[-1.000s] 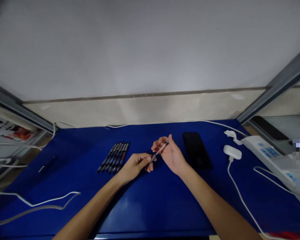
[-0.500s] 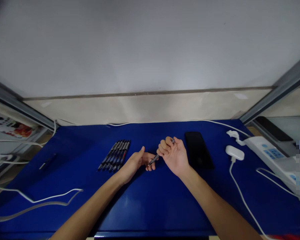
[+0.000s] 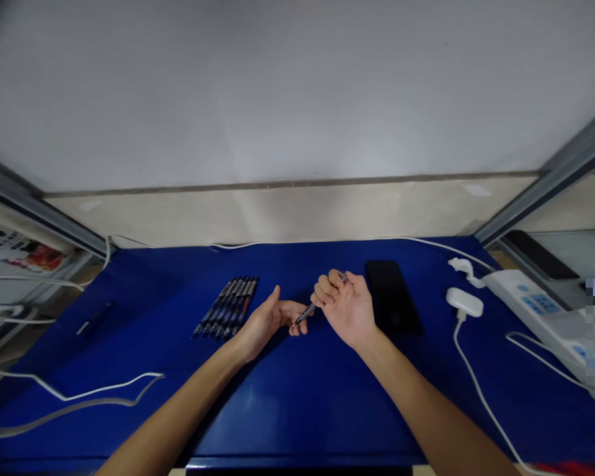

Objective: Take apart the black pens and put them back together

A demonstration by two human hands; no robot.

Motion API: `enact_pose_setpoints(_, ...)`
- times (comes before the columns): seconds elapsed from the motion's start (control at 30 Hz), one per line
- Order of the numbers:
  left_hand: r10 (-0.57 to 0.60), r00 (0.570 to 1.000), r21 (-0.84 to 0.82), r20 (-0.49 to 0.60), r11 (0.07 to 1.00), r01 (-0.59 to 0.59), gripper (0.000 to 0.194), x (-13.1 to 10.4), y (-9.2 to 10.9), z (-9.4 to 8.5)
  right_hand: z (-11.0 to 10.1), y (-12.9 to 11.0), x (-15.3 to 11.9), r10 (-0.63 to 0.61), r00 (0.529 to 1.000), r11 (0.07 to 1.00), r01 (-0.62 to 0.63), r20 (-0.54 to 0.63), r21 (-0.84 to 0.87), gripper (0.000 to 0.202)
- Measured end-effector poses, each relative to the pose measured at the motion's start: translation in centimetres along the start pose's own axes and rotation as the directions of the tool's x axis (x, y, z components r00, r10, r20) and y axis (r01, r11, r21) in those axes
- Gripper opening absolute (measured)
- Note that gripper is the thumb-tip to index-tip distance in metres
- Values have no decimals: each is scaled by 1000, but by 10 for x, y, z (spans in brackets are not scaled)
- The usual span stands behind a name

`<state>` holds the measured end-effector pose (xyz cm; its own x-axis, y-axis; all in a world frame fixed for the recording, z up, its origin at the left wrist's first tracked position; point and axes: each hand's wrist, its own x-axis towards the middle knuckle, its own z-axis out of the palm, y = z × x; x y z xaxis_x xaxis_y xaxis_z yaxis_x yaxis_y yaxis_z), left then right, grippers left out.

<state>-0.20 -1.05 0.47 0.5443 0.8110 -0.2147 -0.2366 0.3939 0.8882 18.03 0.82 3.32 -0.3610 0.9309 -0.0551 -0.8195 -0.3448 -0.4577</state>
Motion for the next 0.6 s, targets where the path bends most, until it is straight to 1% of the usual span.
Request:
enact_pose_setpoints(0.23,3,1000,2,-5,1000,-3,82,0,-1,-1,0,0,-1,-3,1000,1000,3,3,-4,28)
enact_pose_setpoints(0.47,2,1000,5,-8,1000,-2,81,0,-3,-2,2,0,-1,-9,999,999,8,-42,-42,30)
enact_pose_setpoints(0.6,7,1000,13,-1,1000,-7,81,0,-2,-2,2,0,-1,-11,999,999,10,-33,-30,29)
